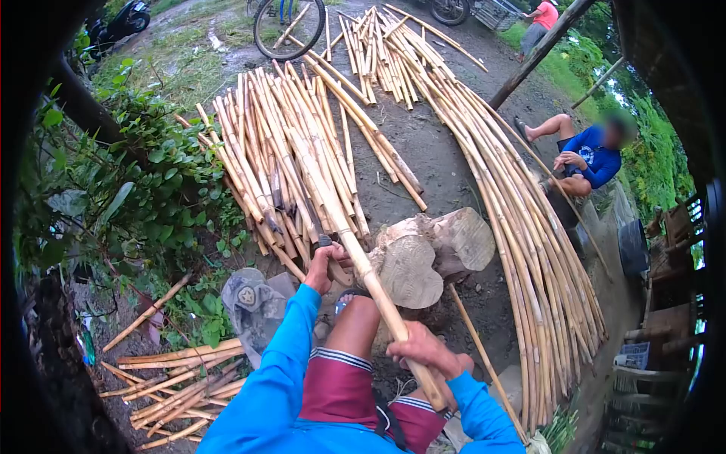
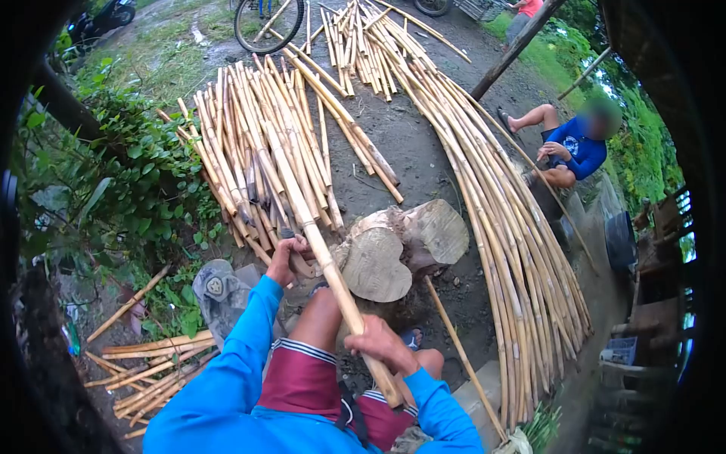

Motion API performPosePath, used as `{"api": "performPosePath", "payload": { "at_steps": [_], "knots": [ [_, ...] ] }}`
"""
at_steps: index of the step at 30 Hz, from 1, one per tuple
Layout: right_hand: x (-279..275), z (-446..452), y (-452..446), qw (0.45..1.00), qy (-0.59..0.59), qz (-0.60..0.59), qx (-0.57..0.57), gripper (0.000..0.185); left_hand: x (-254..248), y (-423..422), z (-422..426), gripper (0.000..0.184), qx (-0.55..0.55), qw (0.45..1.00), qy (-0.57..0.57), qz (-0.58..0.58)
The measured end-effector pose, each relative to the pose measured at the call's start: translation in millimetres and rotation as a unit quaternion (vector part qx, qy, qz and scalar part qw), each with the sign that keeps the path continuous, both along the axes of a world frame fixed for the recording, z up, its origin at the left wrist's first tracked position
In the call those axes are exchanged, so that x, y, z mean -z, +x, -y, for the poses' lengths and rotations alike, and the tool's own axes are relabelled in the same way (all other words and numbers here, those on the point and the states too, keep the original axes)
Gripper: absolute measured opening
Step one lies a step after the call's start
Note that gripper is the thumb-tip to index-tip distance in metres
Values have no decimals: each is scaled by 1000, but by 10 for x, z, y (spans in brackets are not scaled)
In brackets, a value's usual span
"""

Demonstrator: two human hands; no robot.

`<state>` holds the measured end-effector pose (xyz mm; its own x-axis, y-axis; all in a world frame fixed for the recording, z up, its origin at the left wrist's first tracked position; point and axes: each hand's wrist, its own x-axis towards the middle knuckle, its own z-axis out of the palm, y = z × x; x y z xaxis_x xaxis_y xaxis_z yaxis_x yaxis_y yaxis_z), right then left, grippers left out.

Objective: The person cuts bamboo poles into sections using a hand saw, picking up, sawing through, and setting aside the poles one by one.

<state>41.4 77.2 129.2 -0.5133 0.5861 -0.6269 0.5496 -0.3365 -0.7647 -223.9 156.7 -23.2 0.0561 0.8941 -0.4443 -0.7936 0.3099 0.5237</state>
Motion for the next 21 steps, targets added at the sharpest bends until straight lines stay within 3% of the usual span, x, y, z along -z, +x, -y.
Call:
{"api": "performPosePath", "payload": {
  "at_steps": [3, 5, 8, 13, 16, 19, 21],
  "knots": [
    [-21, 410, 224, 998, 16, 59, -13, 33, 97, 167, 52, 5, 20, 998, -34, 47],
    [-108, 640, 394, 973, 156, 159, -54, 36, -150, 334, 164, 6, -4, 989, 3, 146],
    [-9, 1030, 791, 974, 176, 137, -47, 39, -133, 510, 424, 8, 31, 993, 24, 112],
    [-249, 1161, 1315, 974, 190, 123, -4, 39, -1006, 681, 846, 11, 76, 987, 138, 28],
    [-177, 1179, 1758, 924, 228, 305, -33, 37, -1390, 752, 1128, 15, 99, 976, 189, -40],
    [-99, 1176, 2067, 902, 306, 302, 34, 35, -1436, 779, 1417, 17, 85, 964, 238, -89],
    [11, 1135, 2268, 895, 281, 345, 27, 35, -1390, 791, 1638, 17, 61, 960, 245, -124]
  ]
}}
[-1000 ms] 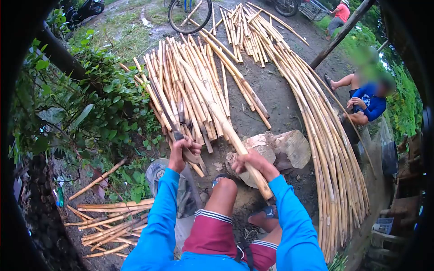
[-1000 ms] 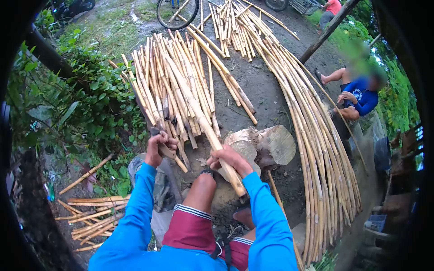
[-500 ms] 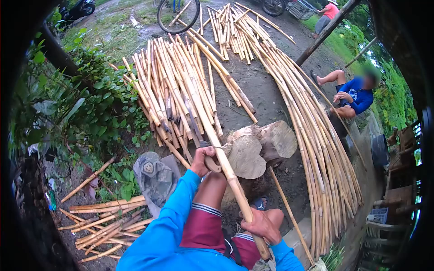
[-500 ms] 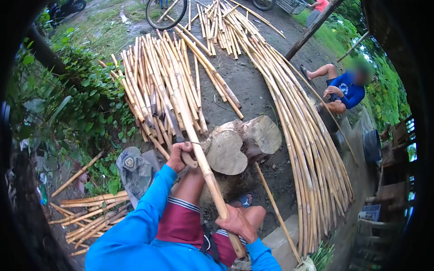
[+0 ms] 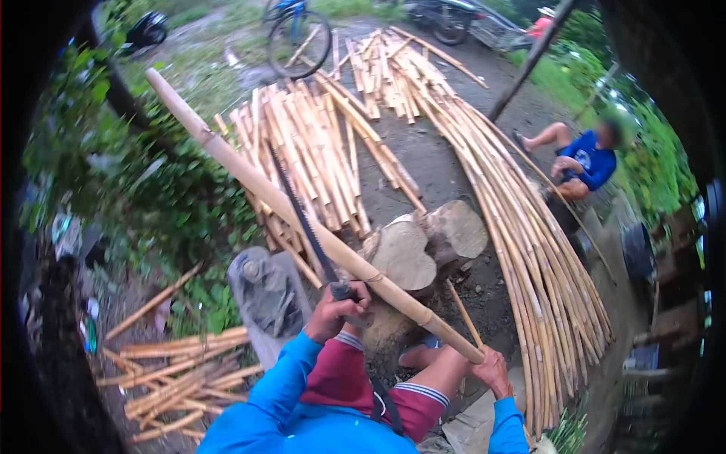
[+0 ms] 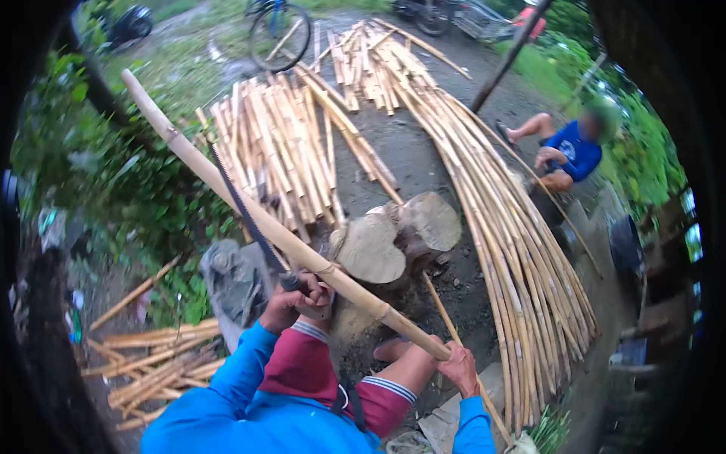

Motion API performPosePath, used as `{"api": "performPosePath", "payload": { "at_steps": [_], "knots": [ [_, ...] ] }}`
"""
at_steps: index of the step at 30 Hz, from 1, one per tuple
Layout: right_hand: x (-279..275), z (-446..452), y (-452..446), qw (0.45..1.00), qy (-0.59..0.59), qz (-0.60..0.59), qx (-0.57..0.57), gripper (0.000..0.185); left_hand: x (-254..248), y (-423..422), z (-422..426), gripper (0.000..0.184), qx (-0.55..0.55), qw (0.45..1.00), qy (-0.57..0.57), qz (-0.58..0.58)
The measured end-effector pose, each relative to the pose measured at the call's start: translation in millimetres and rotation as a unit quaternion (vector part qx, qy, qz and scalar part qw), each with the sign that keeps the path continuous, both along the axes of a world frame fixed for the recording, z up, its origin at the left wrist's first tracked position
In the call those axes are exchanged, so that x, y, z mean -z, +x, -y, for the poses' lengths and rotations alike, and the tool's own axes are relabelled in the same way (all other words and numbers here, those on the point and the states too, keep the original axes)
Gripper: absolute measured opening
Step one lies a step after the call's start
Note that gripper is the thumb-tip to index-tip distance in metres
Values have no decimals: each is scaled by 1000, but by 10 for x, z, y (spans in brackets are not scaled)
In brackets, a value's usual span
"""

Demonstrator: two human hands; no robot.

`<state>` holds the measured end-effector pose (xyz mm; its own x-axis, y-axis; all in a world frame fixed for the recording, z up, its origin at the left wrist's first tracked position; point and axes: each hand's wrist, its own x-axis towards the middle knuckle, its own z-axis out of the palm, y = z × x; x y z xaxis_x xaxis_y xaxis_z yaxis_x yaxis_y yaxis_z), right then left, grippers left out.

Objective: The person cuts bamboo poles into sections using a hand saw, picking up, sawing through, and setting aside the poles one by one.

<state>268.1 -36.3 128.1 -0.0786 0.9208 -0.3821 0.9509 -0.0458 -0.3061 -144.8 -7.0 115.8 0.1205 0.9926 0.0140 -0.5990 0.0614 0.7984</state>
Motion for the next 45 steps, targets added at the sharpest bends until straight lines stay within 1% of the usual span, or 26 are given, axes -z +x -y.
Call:
{"api": "performPosePath", "payload": {
  "at_steps": [2, 4, 6, 9, 10, 12, 13, 16, 17, 18, 21, 23, 25, 26, 27, 30, 32, 33, 34, 35, 38, 39, 40, 42, 43, 45],
  "knots": [
    [127, -81, 70, 994, 99, 37, 27, 32, -131, 35, 325, 16, 13, 998, 1, -60],
    [387, -193, 294, 988, 149, 38, -20, 28, -194, 85, 672, 16, 25, 994, -23, -99],
    [593, -323, 442, 981, 181, 12, -63, 26, 20, 131, 948, 19, 44, 995, -31, -89],
    [597, -402, 337, 972, 209, 13, -107, 26, 160, 227, 1338, 21, -14, 1000, -15, -23],
    [623, -418, 316, 972, 202, 12, -116, 26, 177, 219, 1429, 21, -23, 999, -22, -21],
    [592, -465, 176, 991, 100, 19, -90, 28, 168, 159, 1623, 23, -63, 995, -76, 8],
    [503, -450, 17, 992, 74, 18, -101, 29, 210, 154, 1703, 24, -103, 987, -107, 57],
    [421, -426, -211, 981, 99, 15, -168, 29, 293, -37, 1798, 24, -143, 977, -120, 100],
    [411, -404, -221, 975, 130, 11, -182, 29, 309, -132, 1796, 24, -141, 985, -94, 23],
    [496, -413, -90, 963, 165, 16, -211, 28, 284, -178, 1773, 24, -145, 985, -89, 17],
    [505, -392, 428, 967, 163, 34, -194, 28, 153, -4, 1601, 16, -20, 998, -59, 20],
    [34, -203, 651, 960, 131, 86, -231, 49, 228, 328, 1392, 12, 10, 999, 28, -46],
    [-144, -58, 939, 963, 117, 120, -211, 48, 170, 705, 1210, 11, 77, 997, 17, 8],
    [-199, 43, 1091, 966, 113, 135, -189, 48, 212, 922, 1109, 10, 75, 996, 52, -17],
    [-224, 147, 1236, 969, 110, 150, -163, 48, 164, 1085, 1054, 17, 114, 992, 26, -46],
    [-161, 580, 1707, 975, 98, 190, -63, 46, 367, 1870, 851, 23, 204, 974, 92, 26],
    [-2, 910, 2014, 973, 91, 211, 14, 45, -1, 1979, 865, 33, 77, 983, 163, -29],
    [109, 1076, 2141, 971, 87, 215, 51, 45, -66, 1976, 834, 48, 153, 974, 159, -56],
    [231, 1225, 2255, 969, 81, 218, 85, 45, -108, 1989, 807, 48, 174, 968, 174, -54],
    [355, 1345, 2346, 966, 80, 217, 115, 44, -133, 2015, 788, 51, 85, 958, 253, -109],
    [778, 1571, 2418, 962, 131, 181, 156, 43, -52, 2133, 791, 60, 22, 927, 348, -134],
    [865, 1501, 2326, 954, 218, 150, 140, 33, -80, 2041, 807, 61, 135, 959, 243, -47],
    [950, 1430, 2230, 939, 300, 123, 116, 28, -103, 1921, 815, 62, 245, 961, 125, 34],
    [1076, 1170, 2144, 953, 241, 127, 134, 35, -428, 1537, 811, 69, 267, 961, 62, -38],
    [1015, 1025, 1960, 957, 245, 91, 123, 29, -551, 1353, 808, 72, 279, 958, 37, -63],
    [852, 692, 1541, 959, 264, 52, 88, 24, -702, 1099, 889, 50, 236, 970, 15, -52]
  ]
}}
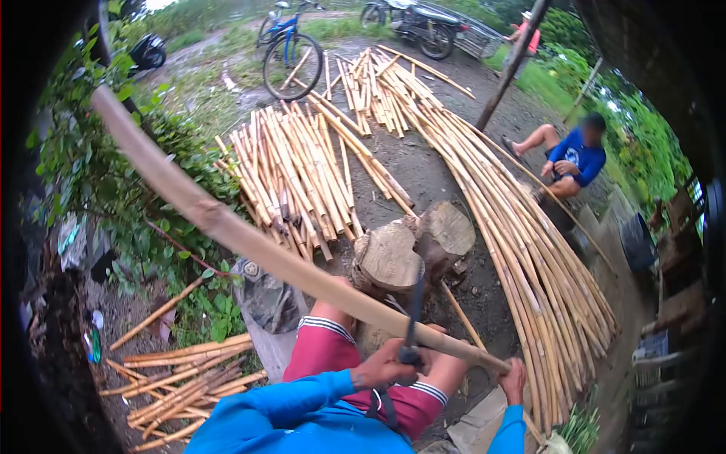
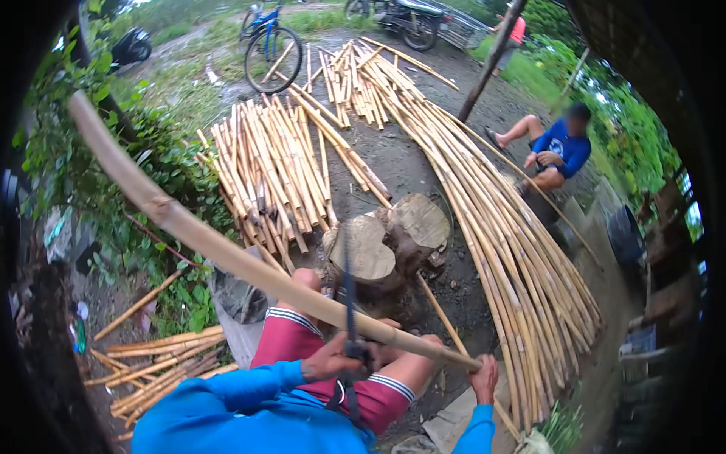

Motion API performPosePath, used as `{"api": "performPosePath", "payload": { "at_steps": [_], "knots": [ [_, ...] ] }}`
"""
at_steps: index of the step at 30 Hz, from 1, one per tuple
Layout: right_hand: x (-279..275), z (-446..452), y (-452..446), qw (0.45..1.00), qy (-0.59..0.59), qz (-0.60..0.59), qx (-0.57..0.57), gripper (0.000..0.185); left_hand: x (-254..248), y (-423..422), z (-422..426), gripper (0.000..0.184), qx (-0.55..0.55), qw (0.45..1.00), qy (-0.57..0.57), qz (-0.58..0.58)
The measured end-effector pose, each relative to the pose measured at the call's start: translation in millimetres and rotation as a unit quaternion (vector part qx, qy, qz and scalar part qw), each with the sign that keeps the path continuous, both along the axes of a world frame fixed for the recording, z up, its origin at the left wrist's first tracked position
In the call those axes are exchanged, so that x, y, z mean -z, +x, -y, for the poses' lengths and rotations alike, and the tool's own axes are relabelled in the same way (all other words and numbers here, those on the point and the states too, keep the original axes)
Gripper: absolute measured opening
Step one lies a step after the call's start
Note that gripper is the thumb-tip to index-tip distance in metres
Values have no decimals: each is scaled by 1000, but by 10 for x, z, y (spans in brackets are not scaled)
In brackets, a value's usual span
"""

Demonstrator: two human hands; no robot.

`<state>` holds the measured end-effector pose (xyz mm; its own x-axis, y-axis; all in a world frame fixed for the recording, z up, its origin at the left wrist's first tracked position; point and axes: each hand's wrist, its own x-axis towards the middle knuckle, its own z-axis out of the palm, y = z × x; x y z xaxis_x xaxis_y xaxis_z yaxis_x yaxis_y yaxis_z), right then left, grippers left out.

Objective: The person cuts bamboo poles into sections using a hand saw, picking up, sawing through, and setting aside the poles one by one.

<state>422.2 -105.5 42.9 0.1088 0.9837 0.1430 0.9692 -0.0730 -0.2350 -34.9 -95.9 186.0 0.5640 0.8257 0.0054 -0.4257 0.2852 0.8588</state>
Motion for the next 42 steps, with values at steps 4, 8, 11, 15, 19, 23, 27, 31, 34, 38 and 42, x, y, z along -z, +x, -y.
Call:
{"api": "performPosePath", "payload": {
  "at_steps": [4, 8, 11, 15, 19, 23, 27, 31, 34, 38, 42],
  "knots": [
    [-256, -604, -718, 995, 15, -14, -101, 23, 99, -617, 327, 39, -109, 994, -17, -8],
    [-586, -1019, -1492, 977, -3, -5, -213, 29, 39, -1133, 645, 35, -256, 966, -35, -13],
    [-752, -1207, -2026, 949, -16, 18, -315, 32, 224, -1504, 954, 34, -390, 917, -82, -8],
    [-960, -1223, -2795, 911, -50, 17, -409, 30, 525, -1913, 1304, 31, -567, 815, -112, 48],
    [-1114, -1043, -3461, 863, -104, 8, -494, 31, 893, -2321, 1664, 18, -696, 688, -168, 119],
    [-1145, -727, -4062, 808, -125, 4, -575, 33, 1383, -2730, 2022, 11, -777, 578, -212, 135],
    [-1085, -401, -4637, 773, -148, -5, -617, 33, 1527, -3103, 2318, 8, -813, 495, -247, 181],
    [-801, -132, -5247, 735, -169, -38, -655, 33, 1976, -3705, 2881, 6, -842, 454, -247, 153],
    [-693, 81, -5834, 708, -202, -93, -671, 32, 1893, -4240, 3292, 12, -827, 465, -303, 93],
    [-659, 129, -6033, 739, -111, -154, -647, 34, 1771, -4361, 3646, 16, -867, 390, -310, 6],
    [-678, -315, -5412, 683, -196, -328, -622, 35, 1797, -4130, 3512, 15, -882, 372, -288, 11]
  ]
}}
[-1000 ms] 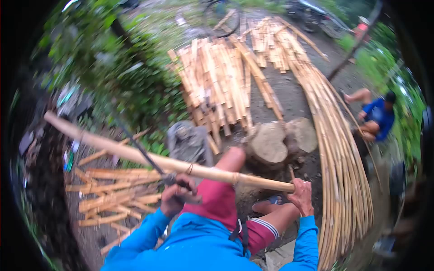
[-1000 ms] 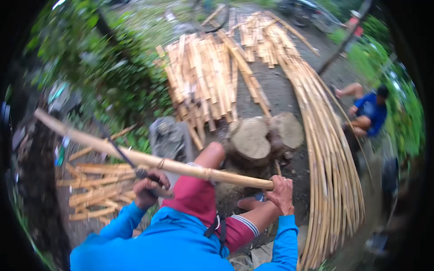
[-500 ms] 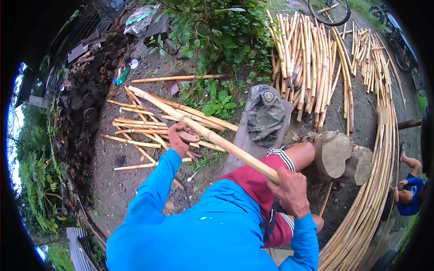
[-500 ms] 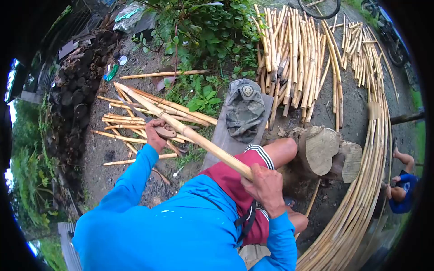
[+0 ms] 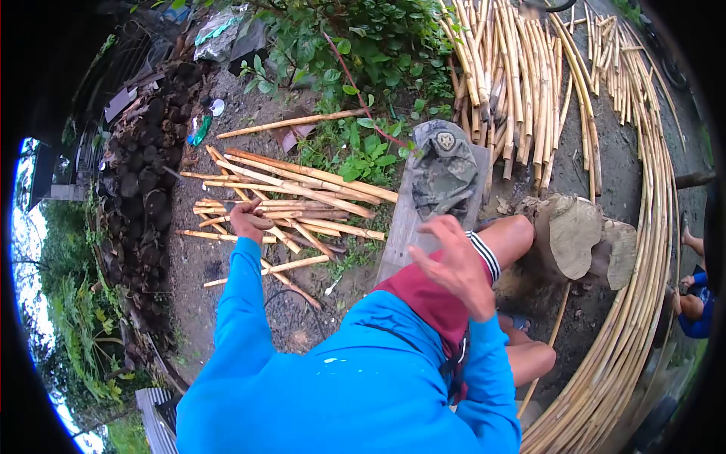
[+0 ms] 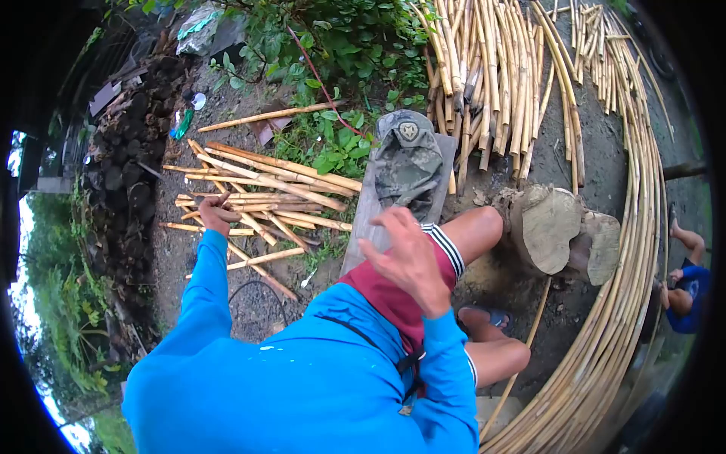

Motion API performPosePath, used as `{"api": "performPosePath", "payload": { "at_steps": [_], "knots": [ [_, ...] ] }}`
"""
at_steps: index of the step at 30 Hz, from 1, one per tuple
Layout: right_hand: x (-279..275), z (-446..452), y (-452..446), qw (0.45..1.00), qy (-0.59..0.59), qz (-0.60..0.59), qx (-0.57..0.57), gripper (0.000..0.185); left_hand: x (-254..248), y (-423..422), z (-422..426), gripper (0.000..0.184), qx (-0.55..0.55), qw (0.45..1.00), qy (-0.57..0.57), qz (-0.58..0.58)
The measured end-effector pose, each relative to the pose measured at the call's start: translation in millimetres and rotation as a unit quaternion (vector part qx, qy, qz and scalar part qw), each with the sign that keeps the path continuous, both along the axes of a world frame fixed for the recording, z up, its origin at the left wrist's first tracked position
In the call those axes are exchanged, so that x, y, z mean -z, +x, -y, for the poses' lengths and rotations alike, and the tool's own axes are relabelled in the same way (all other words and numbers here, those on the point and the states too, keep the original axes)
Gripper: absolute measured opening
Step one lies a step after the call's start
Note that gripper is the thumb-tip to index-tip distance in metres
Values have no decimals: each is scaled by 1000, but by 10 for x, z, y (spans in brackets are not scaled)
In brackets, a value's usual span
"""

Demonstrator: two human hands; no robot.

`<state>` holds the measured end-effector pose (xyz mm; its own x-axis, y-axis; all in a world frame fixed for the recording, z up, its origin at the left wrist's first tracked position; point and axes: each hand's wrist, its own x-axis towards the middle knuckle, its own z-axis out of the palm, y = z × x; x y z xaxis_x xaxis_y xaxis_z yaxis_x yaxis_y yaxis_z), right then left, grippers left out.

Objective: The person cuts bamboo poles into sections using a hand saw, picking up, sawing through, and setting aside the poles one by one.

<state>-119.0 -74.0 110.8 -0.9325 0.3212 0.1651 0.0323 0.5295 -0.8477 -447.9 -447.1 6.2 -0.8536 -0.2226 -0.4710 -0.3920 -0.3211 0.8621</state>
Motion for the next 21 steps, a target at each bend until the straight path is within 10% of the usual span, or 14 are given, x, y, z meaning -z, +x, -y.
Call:
{"api": "performPosePath", "payload": {
  "at_steps": [9, 13, 15, 18, 21],
  "knots": [
    [615, -628, 2475, 854, -341, 181, 350, 20, -364, 1074, -1719, 10, 347, 914, -54, -202],
    [518, -452, 3161, 841, -364, -8, 400, 24, -737, 1542, -2456, 17, 506, 843, 8, -184],
    [1011, -493, 3462, 683, -558, -104, 460, 17, -890, 1875, -2846, 22, 537, 816, 71, -202],
    [1186, -544, 3421, 629, -595, -211, 453, 18, -1163, 2306, -3274, 27, 644, 738, 75, -186],
    [1284, -543, 3341, 653, -551, -180, 487, 16, -1206, 2585, -3575, 33, 752, 635, 31, -173]
  ]
}}
